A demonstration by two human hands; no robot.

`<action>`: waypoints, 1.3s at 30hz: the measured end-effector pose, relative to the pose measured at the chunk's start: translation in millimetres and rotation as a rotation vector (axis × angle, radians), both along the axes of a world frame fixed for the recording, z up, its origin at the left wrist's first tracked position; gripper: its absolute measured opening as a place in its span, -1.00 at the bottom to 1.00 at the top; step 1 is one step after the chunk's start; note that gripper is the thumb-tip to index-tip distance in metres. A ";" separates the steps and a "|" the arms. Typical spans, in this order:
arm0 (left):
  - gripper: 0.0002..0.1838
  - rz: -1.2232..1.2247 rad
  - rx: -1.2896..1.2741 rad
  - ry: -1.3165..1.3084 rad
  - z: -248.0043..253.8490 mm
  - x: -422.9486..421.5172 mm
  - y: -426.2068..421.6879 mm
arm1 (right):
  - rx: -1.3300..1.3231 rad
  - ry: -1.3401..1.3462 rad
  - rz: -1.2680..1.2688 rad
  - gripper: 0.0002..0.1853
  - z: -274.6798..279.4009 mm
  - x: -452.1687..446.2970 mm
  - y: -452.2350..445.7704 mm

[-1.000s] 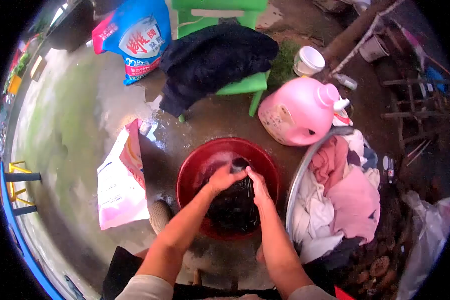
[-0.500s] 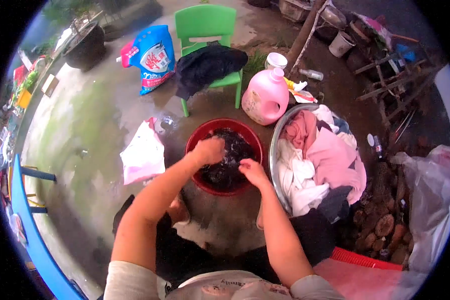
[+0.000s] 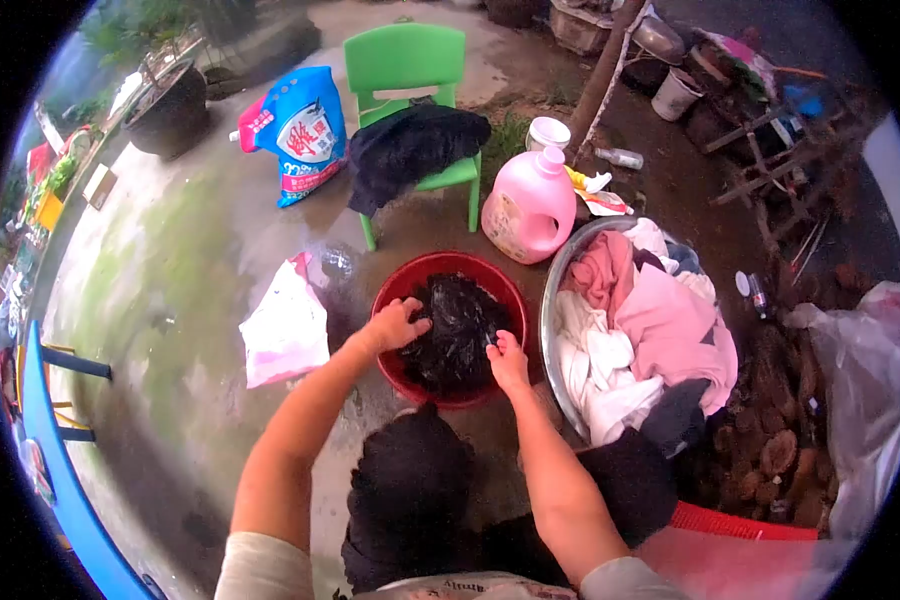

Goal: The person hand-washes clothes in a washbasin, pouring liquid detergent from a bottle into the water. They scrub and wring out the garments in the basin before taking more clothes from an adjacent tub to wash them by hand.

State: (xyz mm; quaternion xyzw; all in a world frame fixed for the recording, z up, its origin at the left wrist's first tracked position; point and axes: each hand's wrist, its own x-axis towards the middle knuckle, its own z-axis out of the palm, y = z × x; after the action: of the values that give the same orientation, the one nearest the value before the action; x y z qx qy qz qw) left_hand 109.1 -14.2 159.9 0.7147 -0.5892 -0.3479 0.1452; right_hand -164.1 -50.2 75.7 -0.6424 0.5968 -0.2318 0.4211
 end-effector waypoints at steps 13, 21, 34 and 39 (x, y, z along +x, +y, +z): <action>0.07 0.509 0.190 0.050 -125.6 -35.6 -65.1 | 0.277 -0.122 -0.069 -0.13 -62.4 44.1 -93.7; -0.60 0.723 0.255 1.231 -132.9 -49.3 -35.1 | 0.925 -0.371 -0.148 -0.09 -73.9 31.8 -115.8; -0.24 0.269 0.121 -0.038 -109.9 -64.7 9.0 | -0.065 0.078 0.102 -0.51 -6.5 45.3 -9.0; -0.39 0.144 -0.120 -0.336 -123.0 -93.5 27.5 | -0.126 0.546 0.217 -0.39 -32.3 66.9 11.8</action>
State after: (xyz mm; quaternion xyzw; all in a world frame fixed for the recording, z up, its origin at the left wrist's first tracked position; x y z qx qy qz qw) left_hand 15.6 13.3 37.0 0.7931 -0.5721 -0.1766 0.1118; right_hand -97.2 -38.4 43.5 -0.7659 0.6002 -0.0410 0.2268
